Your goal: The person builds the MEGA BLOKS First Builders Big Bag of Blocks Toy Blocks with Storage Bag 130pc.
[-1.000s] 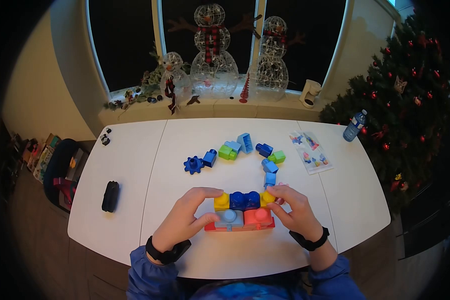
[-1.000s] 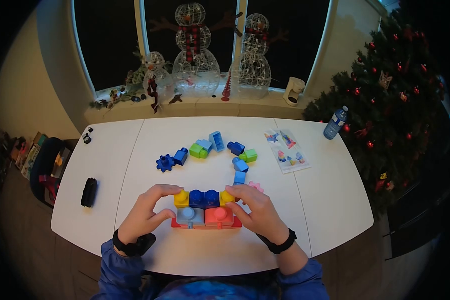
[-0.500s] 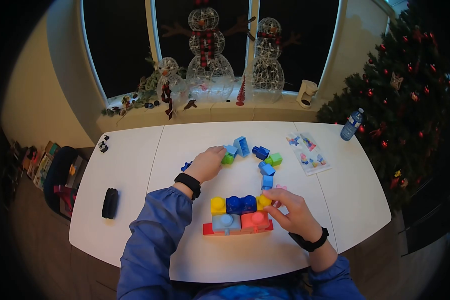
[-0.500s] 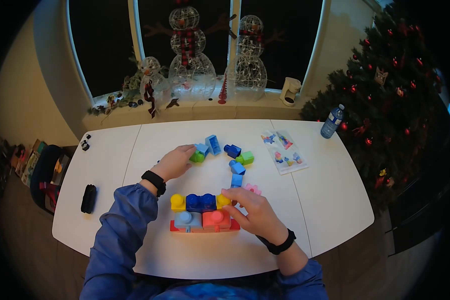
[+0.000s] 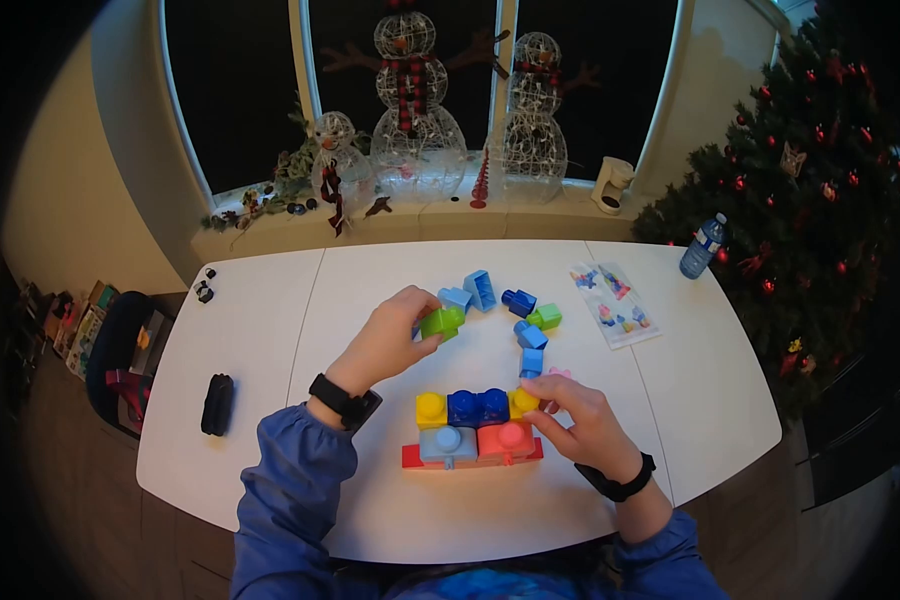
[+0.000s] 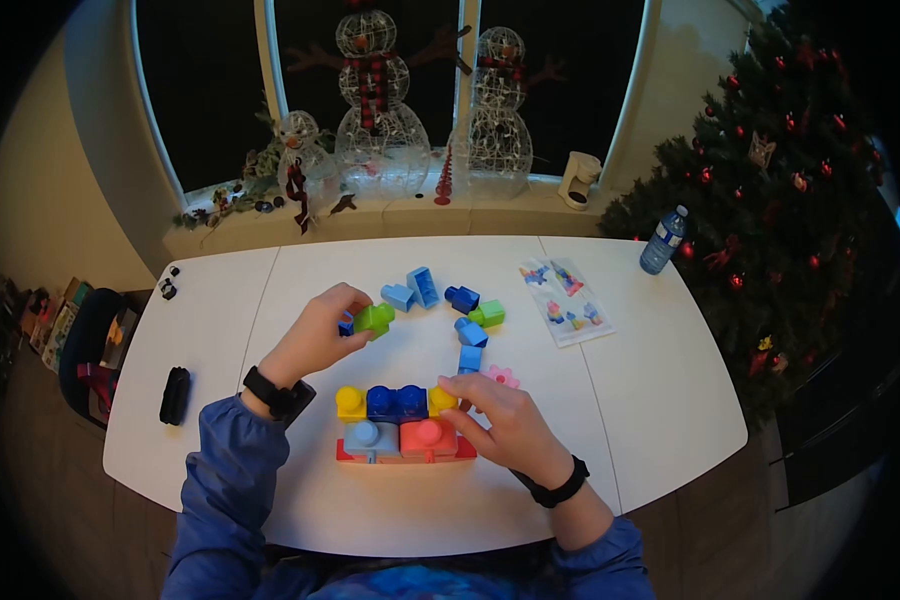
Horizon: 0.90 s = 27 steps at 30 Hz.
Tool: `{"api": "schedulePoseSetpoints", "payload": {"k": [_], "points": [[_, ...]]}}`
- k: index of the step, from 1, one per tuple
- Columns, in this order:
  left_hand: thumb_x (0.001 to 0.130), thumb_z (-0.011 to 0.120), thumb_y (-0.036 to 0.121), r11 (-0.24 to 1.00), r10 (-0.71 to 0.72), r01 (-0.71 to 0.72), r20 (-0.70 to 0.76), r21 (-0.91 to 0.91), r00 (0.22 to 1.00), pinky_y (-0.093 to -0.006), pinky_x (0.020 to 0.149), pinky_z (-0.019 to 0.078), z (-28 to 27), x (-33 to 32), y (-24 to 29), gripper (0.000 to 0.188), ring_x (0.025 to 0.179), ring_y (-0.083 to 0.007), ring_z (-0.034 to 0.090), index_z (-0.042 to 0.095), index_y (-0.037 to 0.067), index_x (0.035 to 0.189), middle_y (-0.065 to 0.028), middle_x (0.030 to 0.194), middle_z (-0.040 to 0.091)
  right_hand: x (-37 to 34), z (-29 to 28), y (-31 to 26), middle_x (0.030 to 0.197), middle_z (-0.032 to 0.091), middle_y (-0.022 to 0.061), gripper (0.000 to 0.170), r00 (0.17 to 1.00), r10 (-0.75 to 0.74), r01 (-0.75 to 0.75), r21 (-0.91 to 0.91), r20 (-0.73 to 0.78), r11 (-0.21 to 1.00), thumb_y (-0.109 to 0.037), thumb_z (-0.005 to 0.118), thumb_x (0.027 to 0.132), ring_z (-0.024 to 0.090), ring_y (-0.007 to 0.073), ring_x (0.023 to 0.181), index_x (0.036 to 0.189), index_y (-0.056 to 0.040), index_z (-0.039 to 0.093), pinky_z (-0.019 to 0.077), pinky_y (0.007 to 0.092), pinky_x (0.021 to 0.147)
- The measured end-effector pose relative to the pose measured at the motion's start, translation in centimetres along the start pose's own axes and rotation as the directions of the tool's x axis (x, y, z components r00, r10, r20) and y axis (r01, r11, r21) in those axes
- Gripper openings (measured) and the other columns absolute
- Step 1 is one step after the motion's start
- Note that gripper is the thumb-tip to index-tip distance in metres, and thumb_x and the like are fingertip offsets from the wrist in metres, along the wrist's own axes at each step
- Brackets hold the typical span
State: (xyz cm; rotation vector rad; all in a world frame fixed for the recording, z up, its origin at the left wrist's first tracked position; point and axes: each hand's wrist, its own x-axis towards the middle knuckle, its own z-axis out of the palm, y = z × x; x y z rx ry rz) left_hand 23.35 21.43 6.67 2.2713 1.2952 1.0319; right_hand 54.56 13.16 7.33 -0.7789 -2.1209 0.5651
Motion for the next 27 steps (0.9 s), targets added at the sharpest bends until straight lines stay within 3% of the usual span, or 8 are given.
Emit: {"api": "schedulePoseSetpoints", "payload": {"k": [3, 4, 7, 11, 15, 27], "points": [[0.087, 0.081, 0.006, 0.950, -0.151, 0.120, -0.089, -0.290, 0.984, -0.0352, 0.095, 0.0593, -2.2, -3.1, 4.0, 0.035, 0.105, -0.0245, 0.073, 0.064, 0.002, 0.117, -0.0141, 0.115, 0.072, 0.0, 0.0, 0.0, 0.116, 0.074, 0.0143, 0.035, 1.000, -0.001, 0.001, -0.004, -0.002, 1.000, -0.007, 0.080, 0.093, 0.073, 0.0214, 0.080, 0.126, -0.0016, 0.069, 0.0604, 0.0315, 0.074], [0.091, 0.079, 0.004, 0.929, -0.157, 0.120, -0.082, -0.349, 0.984, -0.0355, 0.101, 0.0574, -2.6, -4.2, 4.5, 0.035, 0.111, -0.0193, 0.072, 0.061, 0.001, 0.122, -0.0124, 0.120, 0.072, 0.0, 0.1, 0.0, 0.116, 0.074, 0.0142, 0.035, 1.000, 0.006, -0.006, -0.003, -0.001, 1.000, -0.008, 0.080, 0.093, 0.073, 0.0214, 0.080, 0.125, -0.0017, 0.069, 0.0603, 0.0314, 0.073], [0.093, 0.077, 0.000, 0.833, -0.168, 0.064, -0.141, -0.550, 0.976, -0.0364, 0.105, 0.0555, -2.1, -7.3, 5.4, 0.039, 0.114, -0.0193, 0.071, 0.057, 0.000, 0.127, -0.0116, 0.121, 0.072, -0.1, 0.1, 0.0, 0.115, 0.075, 0.0139, 0.034, 1.000, 0.015, -0.015, -0.003, -0.001, 1.000, -0.008, 0.080, 0.093, 0.073, 0.0214, 0.079, 0.125, -0.0020, 0.069, 0.0598, 0.0313, 0.073], [0.095, 0.077, 0.000, 0.808, -0.154, 0.040, -0.145, -0.588, 0.977, -0.0367, 0.108, 0.0532, -0.9, -9.8, 6.7, 0.045, 0.116, -0.0208, 0.070, 0.055, 0.000, 0.134, -0.0119, 0.123, 0.071, -0.1, 0.2, 0.2, 0.114, 0.075, 0.0136, 0.035, 1.000, -0.002, 0.002, -0.005, -0.007, 1.000, -0.008, 0.079, 0.093, 0.073, 0.0214, 0.079, 0.126, -0.0024, 0.068, 0.0593, 0.0314, 0.071], [0.094, 0.078, 0.000, 0.879, -0.112, 0.042, -0.120, -0.475, 0.986, -0.0371, 0.109, 0.0530, 0.0, -10.9, 6.3, 0.045, 0.118, -0.0230, 0.071, 0.058, -0.002, 0.134, -0.0145, 0.126, 0.071, -0.2, 0.1, 0.2, 0.112, 0.074, 0.0131, 0.037, 1.000, -0.011, 0.011, -0.009, -0.006, 1.000, -0.007, 0.079, 0.093, 0.073, 0.0213, 0.079, 0.128, -0.0028, 0.066, 0.0590, 0.0316, 0.070], [0.098, 0.074, 0.007, 0.823, -0.130, 0.052, -0.099, -0.566, 0.987, -0.0389, 0.105, 0.0553, 0.0, -10.5, 4.5, 0.039, 0.114, -0.0226, 0.071, 0.060, -0.002, 0.133, -0.0127, 0.122, 0.072, -0.2, 0.3, 0.2, 0.112, 0.074, 0.0118, 0.035, 1.000, 0.011, -0.011, 0.002, -0.010, 1.000, -0.008, 0.078, 0.095, 0.073, 0.0212, 0.079, 0.128, -0.0037, 0.067, 0.0593, 0.0316, 0.070]]}}
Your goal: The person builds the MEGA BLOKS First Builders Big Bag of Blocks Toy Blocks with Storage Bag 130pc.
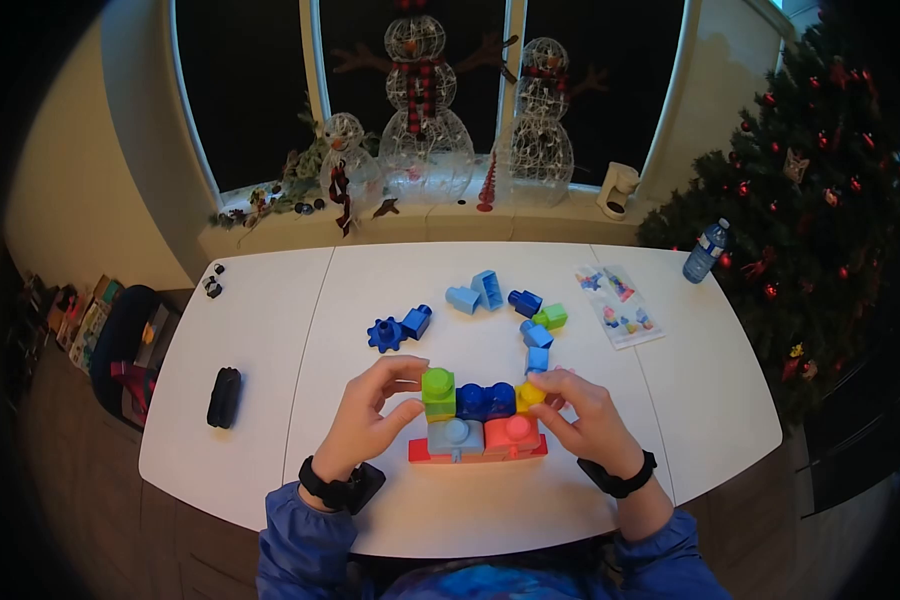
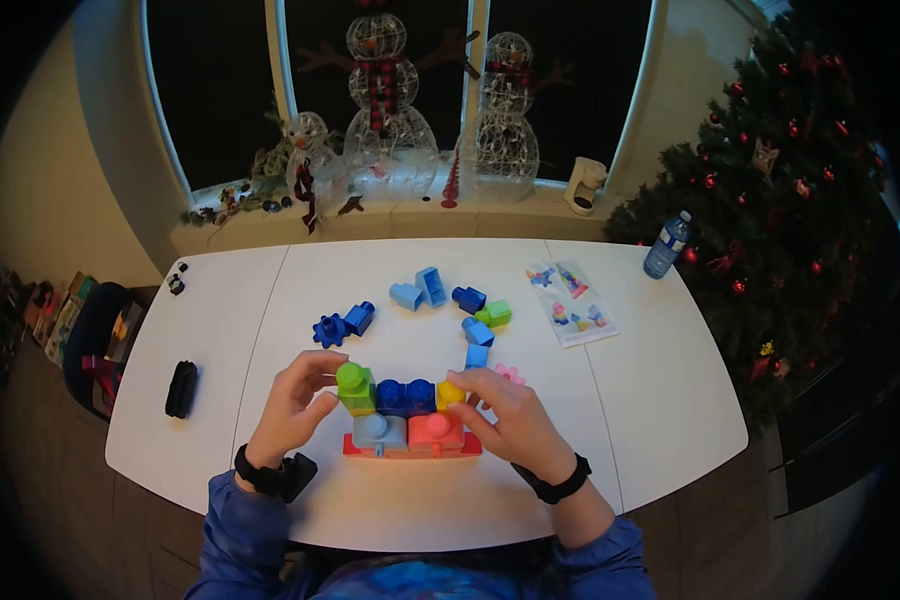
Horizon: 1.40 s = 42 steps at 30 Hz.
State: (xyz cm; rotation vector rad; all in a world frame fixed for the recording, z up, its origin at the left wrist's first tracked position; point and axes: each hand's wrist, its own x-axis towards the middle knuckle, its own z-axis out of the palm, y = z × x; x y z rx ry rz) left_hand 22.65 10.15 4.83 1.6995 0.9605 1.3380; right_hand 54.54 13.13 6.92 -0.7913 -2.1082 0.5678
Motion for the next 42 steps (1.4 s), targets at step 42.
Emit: {"api": "schedulePoseSetpoints", "payload": {"k": [42], "points": [[0.089, 0.083, 0.010, 0.968, 0.179, -0.167, -0.048, 0.186, 0.983, -0.0374, 0.101, 0.0554, 2.3, 3.0, 4.6, 0.045, 0.115, -0.0236, 0.070, 0.067, 0.001, 0.130, -0.0129, 0.122, 0.073, 7.8, -0.4, -5.8, 0.132, 0.069, 0.0187, 0.051, 0.975, -0.210, 0.201, 0.118, 0.072, 0.973, -0.011, 0.078, 0.094, 0.070, 0.0351, 0.113, 0.141, -0.0025, 0.061, 0.0553, 0.0411, 0.099]]}}
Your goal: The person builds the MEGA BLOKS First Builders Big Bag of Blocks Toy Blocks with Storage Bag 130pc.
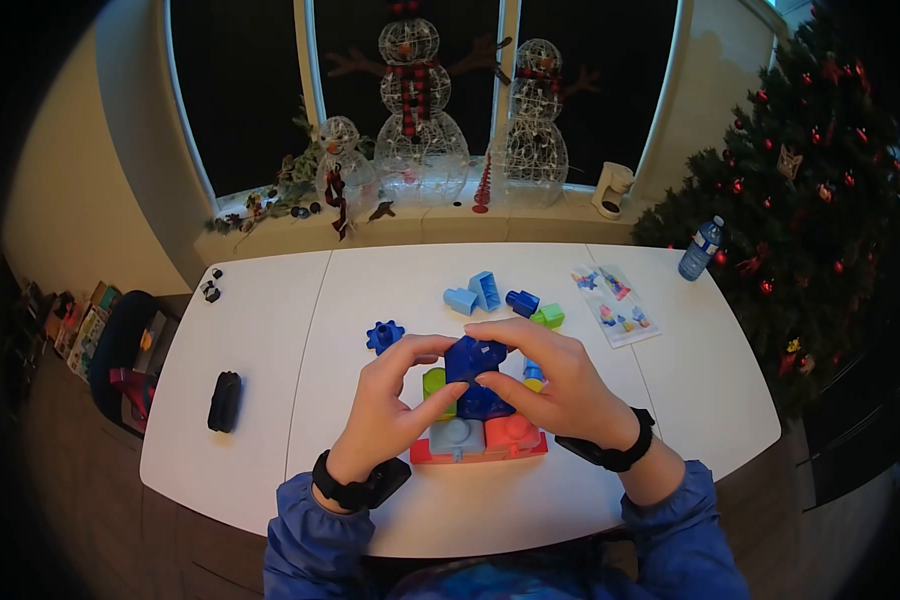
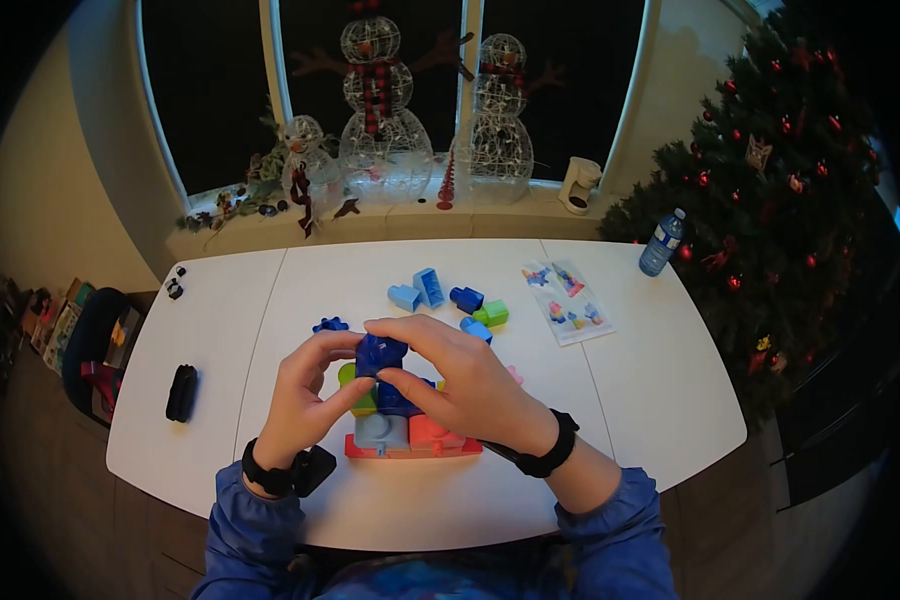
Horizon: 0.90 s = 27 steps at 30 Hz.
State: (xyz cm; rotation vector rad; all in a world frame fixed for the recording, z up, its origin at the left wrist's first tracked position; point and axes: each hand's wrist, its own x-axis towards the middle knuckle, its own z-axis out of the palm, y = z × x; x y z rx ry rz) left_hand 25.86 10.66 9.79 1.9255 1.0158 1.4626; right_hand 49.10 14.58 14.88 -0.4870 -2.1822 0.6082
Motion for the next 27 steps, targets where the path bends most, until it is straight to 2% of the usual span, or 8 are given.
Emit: {"api": "schedulePoseSetpoints", "payload": {"k": [3, 6, 9, 12, 15, 21, 24, 27], "points": [[0.087, 0.086, 0.009, 0.997, -0.031, 0.031, 0.002, -0.064, 1.000, -0.0379, 0.102, 0.0561, -0.1, -0.3, 0.6, 0.049, 0.117, -0.0244, 0.071, 0.066, 0.002, 0.131, -0.0135, 0.122, 0.073, -0.1, 0.1, -0.2, 0.127, 0.071, 0.0176, 0.050, 1.000, 0.010, -0.010, -0.018, -0.021, 1.000, -0.011, 0.079, 0.093, 0.071, 0.0336, 0.109, 0.139, -0.0026, 0.063, 0.0564, 0.0406, 0.094], [0.085, 0.088, 0.008, 0.992, -0.109, 0.112, 0.048, -0.063, 0.993, -0.0378, 0.103, 0.0570, -0.4, -0.9, 0.9, 0.053, 0.117, -0.0247, 0.071, 0.066, 0.001, 0.132, -0.0146, 0.123, 0.072, -0.7, 0.0, -0.5, 0.119, 0.073, 0.0164, 0.050, 0.989, 0.148, -0.148, -0.033, 0.015, 0.988, -0.012, 0.080, 0.091, 0.072, 0.0319, 0.103, 0.138, -0.0033, 0.065, 0.0573, 0.0396, 0.090], [0.084, 0.088, 0.007, 0.982, -0.185, 0.187, 0.107, -0.004, 0.977, -0.0370, 0.103, 0.0576, -0.8, -1.6, 0.2, 0.053, 0.114, -0.0243, 0.073, 0.066, 0.000, 0.131, -0.0150, 0.121, 0.073, -1.1, 0.2, 0.9, 0.112, 0.075, 0.0133, 0.050, 0.997, 0.065, -0.061, -0.088, 0.044, 0.994, -0.013, 0.085, 0.088, 0.072, 0.0272, 0.095, 0.135, -0.0070, 0.070, 0.0573, 0.0360, 0.084], [0.084, 0.088, 0.007, 0.977, -0.213, 0.212, 0.132, 0.019, 0.968, -0.0358, 0.102, 0.0577, -0.9, -2.2, -1.1, 0.050, 0.110, -0.0235, 0.074, 0.065, -0.001, 0.128, -0.0146, 0.118, 0.073, -1.3, 0.9, 1.7, 0.108, 0.075, 0.0139, 0.052, 0.994, 0.036, -0.028, -0.079, 0.104, 0.997, -0.013, 0.086, 0.086, 0.070, 0.0295, 0.092, 0.135, -0.0067, 0.070, 0.0569, 0.0370, 0.083], [0.085, 0.088, 0.007, 0.977, -0.214, 0.215, 0.140, 0.006, 0.967, -0.0351, 0.102, 0.0575, -0.8, -2.2, -1.2, 0.047, 0.109, -0.0227, 0.074, 0.065, -0.002, 0.125, -0.0138, 0.114, 0.074, -1.7, 1.3, 1.7, 0.105, 0.074, 0.0141, 0.054, 0.993, 0.068, -0.058, -0.097, 0.101, 0.994, -0.013, 0.086, 0.086, 0.070, 0.0302, 0.091, 0.136, -0.0065, 0.069, 0.0564, 0.0379, 0.082], [0.085, 0.087, 0.007, 0.973, -0.220, 0.228, 0.139, -0.042, 0.966, -0.0344, 0.102, 0.0568, -0.3, -2.2, -1.4, 0.043, 0.104, -0.0202, 0.073, 0.066, -0.002, 0.121, -0.0121, 0.110, 0.073, -1.8, 1.3, 1.8, 0.109, 0.074, 0.0145, 0.053, 0.991, 0.076, -0.067, -0.079, 0.112, 0.995, -0.012, 0.085, 0.087, 0.070, 0.0305, 0.095, 0.137, -0.0070, 0.069, 0.0560, 0.0382, 0.086], [0.086, 0.087, 0.008, 0.976, -0.206, 0.214, 0.141, -0.040, 0.968, -0.0341, 0.101, 0.0568, -0.3, -2.1, -1.4, 0.042, 0.102, -0.0193, 0.072, 0.066, -0.002, 0.120, -0.0111, 0.109, 0.073, -1.1, 0.4, 3.0, 0.115, 0.074, 0.0144, 0.048, 0.990, -0.081, 0.090, -0.073, 0.119, 0.993, -0.015, 0.082, 0.091, 0.070, 0.0304, 0.099, 0.137, -0.0075, 0.069, 0.0562, 0.0375, 0.090], [0.086, 0.087, 0.008, 0.981, -0.180, 0.188, 0.143, -0.043, 0.973, -0.0341, 0.101, 0.0569, -0.2, -2.1, -1.7, 0.041, 0.101, -0.0191, 0.072, 0.066, -0.001, 0.120, -0.0109, 0.109, 0.073, 0.4, -1.7, 5.8, 0.118, 0.074, 0.0170, 0.037, 0.995, 0.096, -0.095, -0.051, 0.012, 0.994, -0.018, 0.073, 0.097, 0.069, 0.0367, 0.111, 0.132, -0.0052, 0.071, 0.0549, 0.0421, 0.099]]}}
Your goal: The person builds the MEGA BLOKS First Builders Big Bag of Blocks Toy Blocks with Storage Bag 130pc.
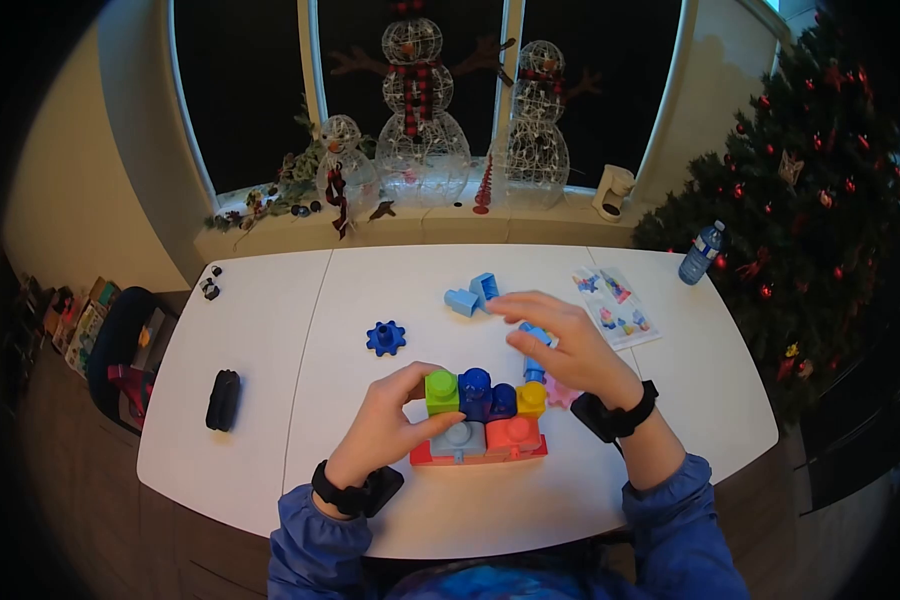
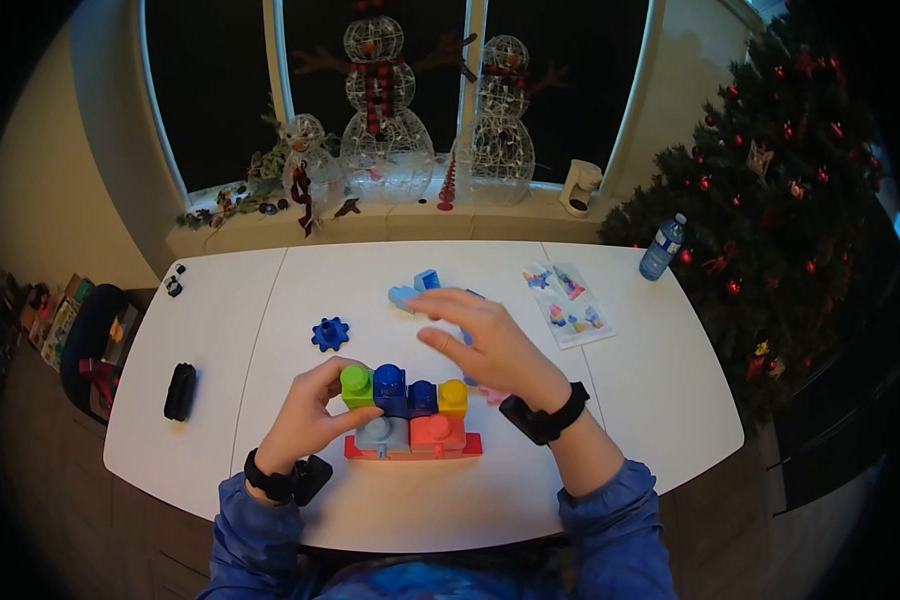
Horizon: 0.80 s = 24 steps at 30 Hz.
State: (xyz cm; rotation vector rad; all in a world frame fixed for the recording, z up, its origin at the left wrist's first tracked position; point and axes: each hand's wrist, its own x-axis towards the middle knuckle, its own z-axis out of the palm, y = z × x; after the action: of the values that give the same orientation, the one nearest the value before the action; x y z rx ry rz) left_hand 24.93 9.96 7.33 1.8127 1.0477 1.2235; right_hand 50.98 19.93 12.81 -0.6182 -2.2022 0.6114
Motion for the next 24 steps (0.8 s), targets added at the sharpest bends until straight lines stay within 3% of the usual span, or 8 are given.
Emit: {"api": "schedulePoseSetpoints", "payload": {"k": [2, 5, 8, 14, 17, 20, 23, 24], "points": [[0.086, 0.088, 0.009, 1.000, 0.002, -0.002, 0.004, 0.004, 1.000, -0.0343, 0.101, 0.0569, 0.0, 0.1, 0.0, 0.042, 0.101, -0.0192, 0.072, 0.066, -0.001, 0.120, -0.0111, 0.109, 0.073, 1.8, -0.9, 3.0, 0.119, 0.073, 0.0184, 0.030, 0.985, 0.159, -0.167, -0.137, -0.065, 0.976, -0.019, 0.072, 0.097, 0.070, 0.0375, 0.109, 0.123, -0.0029, 0.074, 0.0553, 0.0454, 0.097], [0.086, 0.088, 0.010, 1.000, -0.017, 0.017, 0.005, 0.018, 1.000, -0.0346, 0.102, 0.0567, -0.1, 0.0, 0.1, 0.042, 0.102, -0.0198, 0.073, 0.066, -0.001, 0.121, -0.0117, 0.109, 0.073, 2.8, -0.8, 10.6, 0.119, 0.074, 0.0174, 0.031, 0.980, 0.198, -0.182, -0.419, -0.004, 0.889, -0.023, 0.075, 0.094, 0.071, 0.0369, 0.108, 0.120, -0.0049, 0.074, 0.0554, 0.0478, 0.094], [0.086, 0.088, 0.010, 1.000, -0.024, 0.024, 0.004, 0.018, 1.000, -0.0346, 0.102, 0.0564, -0.1, 0.0, 0.3, 0.043, 0.103, -0.0206, 0.073, 0.066, -0.001, 0.121, -0.0120, 0.109, 0.073, 3.3, 0.7, 14.4, 0.115, 0.074, 0.0147, 0.035, 0.934, 0.353, -0.247, -0.618, 0.052, 0.746, -0.026, 0.077, 0.090, 0.071, 0.0356, 0.108, 0.120, -0.0083, 0.072, 0.0544, 0.0498, 0.092], [0.086, 0.088, 0.012, 0.999, -0.033, 0.032, 0.015, 0.028, 0.999, -0.0348, 0.102, 0.0564, -0.2, 0.0, 0.3, 0.044, 0.103, -0.0214, 0.073, 0.066, -0.001, 0.122, -0.0125, 0.109, 0.073, 3.4, 2.7, 17.9, 0.114, 0.073, 0.0123, 0.040, 0.862, 0.486, -0.208, -0.773, 0.144, 0.599, -0.022, 0.076, 0.089, 0.070, 0.0334, 0.110, 0.127, -0.0127, 0.068, 0.0524, 0.0509, 0.094], [0.086, 0.089, 0.012, 0.998, -0.035, 0.035, 0.016, 0.051, 0.999, -0.0349, 0.101, 0.0566, -0.2, -0.1, 0.3, 0.045, 0.102, -0.0215, 0.073, 0.066, -0.001, 0.122, -0.0127, 0.109, 0.073, 3.0, 2.4, 17.4, 0.116, 0.073, 0.0128, 0.039, 0.911, 0.388, -0.156, -0.757, 0.137, 0.634, -0.021, 0.076, 0.089, 0.070, 0.0343, 0.110, 0.126, -0.0126, 0.068, 0.0519, 0.0508, 0.093], [0.086, 0.089, 0.013, 0.998, -0.029, 0.028, 0.014, 0.055, 0.999, -0.0350, 0.100, 0.0567, -0.2, -0.1, 0.3, 0.045, 0.102, -0.0218, 0.072, 0.066, -0.001, 0.123, -0.0128, 0.109, 0.074, 3.0, 1.1, 15.0, 0.114, 0.072, 0.0138, 0.042, 0.978, 0.205, -0.147, -0.600, 0.029, 0.787, -0.015, 0.076, 0.087, 0.071, 0.0343, 0.107, 0.127, -0.0103, 0.067, 0.0540, 0.0480, 0.093], [0.086, 0.089, 0.013, 0.998, -0.018, 0.018, 0.005, 0.053, 1.000, -0.0348, 0.100, 0.0568, -0.1, -0.2, 0.1, 0.046, 0.102, -0.0221, 0.072, 0.065, -0.001, 0.123, -0.0131, 0.111, 0.073, 2.6, -0.6, 8.8, 0.112, 0.073, 0.0140, 0.050, 0.982, 0.156, -0.180, -0.258, -0.111, 0.949, -0.011, 0.077, 0.086, 0.071, 0.0301, 0.103, 0.133, -0.0063, 0.065, 0.0564, 0.0393, 0.095], [0.087, 0.088, 0.013, 0.999, -0.021, 0.020, 0.002, 0.047, 1.000, -0.0348, 0.101, 0.0569, -0.1, -0.2, 0.0, 0.045, 0.102, -0.0221, 0.072, 0.065, -0.001, 0.123, -0.0132, 0.111, 0.073, 2.3, -1.4, 6.1, 0.117, 0.070, 0.0123, 0.055, 0.969, 0.227, -0.241, -0.191, -0.093, 0.951, -0.006, 0.077, 0.086, 0.069, 0.0240, 0.107, 0.138, -0.0068, 0.061, 0.0554, 0.0353, 0.098]]}}
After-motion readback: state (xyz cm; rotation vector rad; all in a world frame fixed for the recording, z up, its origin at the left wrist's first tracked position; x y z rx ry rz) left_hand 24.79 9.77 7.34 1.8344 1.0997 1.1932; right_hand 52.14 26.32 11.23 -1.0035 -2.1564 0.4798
